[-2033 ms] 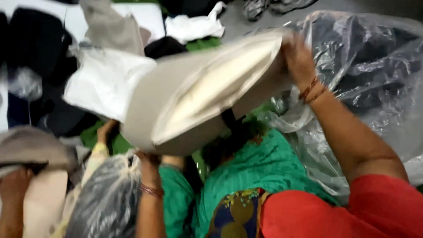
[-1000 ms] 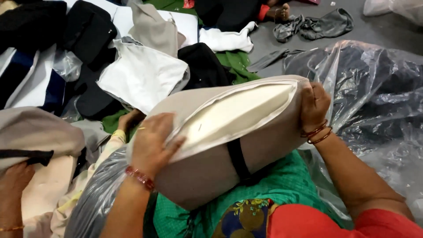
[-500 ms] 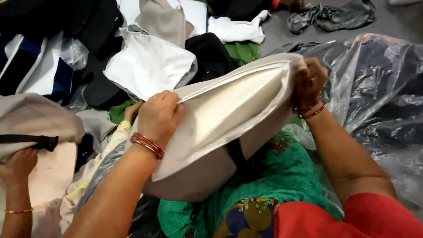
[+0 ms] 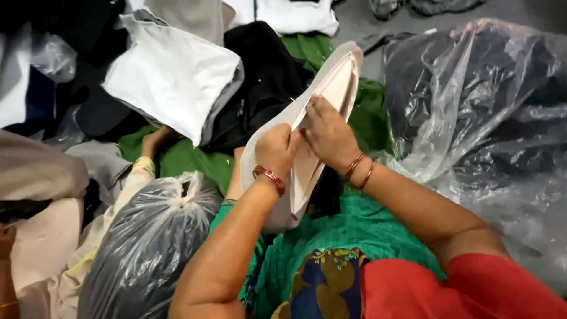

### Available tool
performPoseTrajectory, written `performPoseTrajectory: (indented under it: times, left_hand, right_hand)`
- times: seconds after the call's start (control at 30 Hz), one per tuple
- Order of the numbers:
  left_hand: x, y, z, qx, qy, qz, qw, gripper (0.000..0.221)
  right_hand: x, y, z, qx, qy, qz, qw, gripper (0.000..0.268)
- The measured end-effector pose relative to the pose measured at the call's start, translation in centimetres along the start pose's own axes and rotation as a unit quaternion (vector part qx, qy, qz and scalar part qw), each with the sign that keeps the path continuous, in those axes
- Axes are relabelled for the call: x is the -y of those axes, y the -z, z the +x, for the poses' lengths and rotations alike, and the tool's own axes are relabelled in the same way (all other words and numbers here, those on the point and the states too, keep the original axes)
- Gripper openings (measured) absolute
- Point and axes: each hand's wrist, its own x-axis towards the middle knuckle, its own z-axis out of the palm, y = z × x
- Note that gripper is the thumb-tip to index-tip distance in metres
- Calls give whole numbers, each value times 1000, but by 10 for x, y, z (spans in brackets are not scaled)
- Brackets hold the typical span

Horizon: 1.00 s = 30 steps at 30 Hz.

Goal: The person inserts foam cores into mesh pillow covers and then zips them shut.

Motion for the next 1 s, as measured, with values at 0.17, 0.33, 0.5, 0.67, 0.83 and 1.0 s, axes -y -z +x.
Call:
performPoseTrajectory:
  times: [0.17, 0.33, 0.5, 0.67, 0.83, 1.0]
  left_hand:
    - [1, -8, 5, 4, -9, -5, 1000, 29]
    - [-10, -4, 16, 49, 89, -25, 995, 32]
    - [-2, -23, 24, 74, -20, 49, 996, 26]
    - [-1, -33, 34, 166, -71, 28, 983, 24]
    - [12, -46, 39, 212, -82, 11, 974, 21]
    - [23, -43, 39, 215, -16, -12, 977, 29]
  right_hand:
    - [4, 3, -17, -129, 16, -21, 991, 49]
    - [2, -9, -25, -95, 10, -17, 995, 54]
    - [-7, -48, -25, -59, 93, -91, 990, 55]
    - [-25, -80, -3, 105, 72, -114, 985, 41]
    - [-80, -151, -12, 138, 105, -184, 968, 34]
    - [-92, -159, 12, 124, -47, 257, 957, 45]
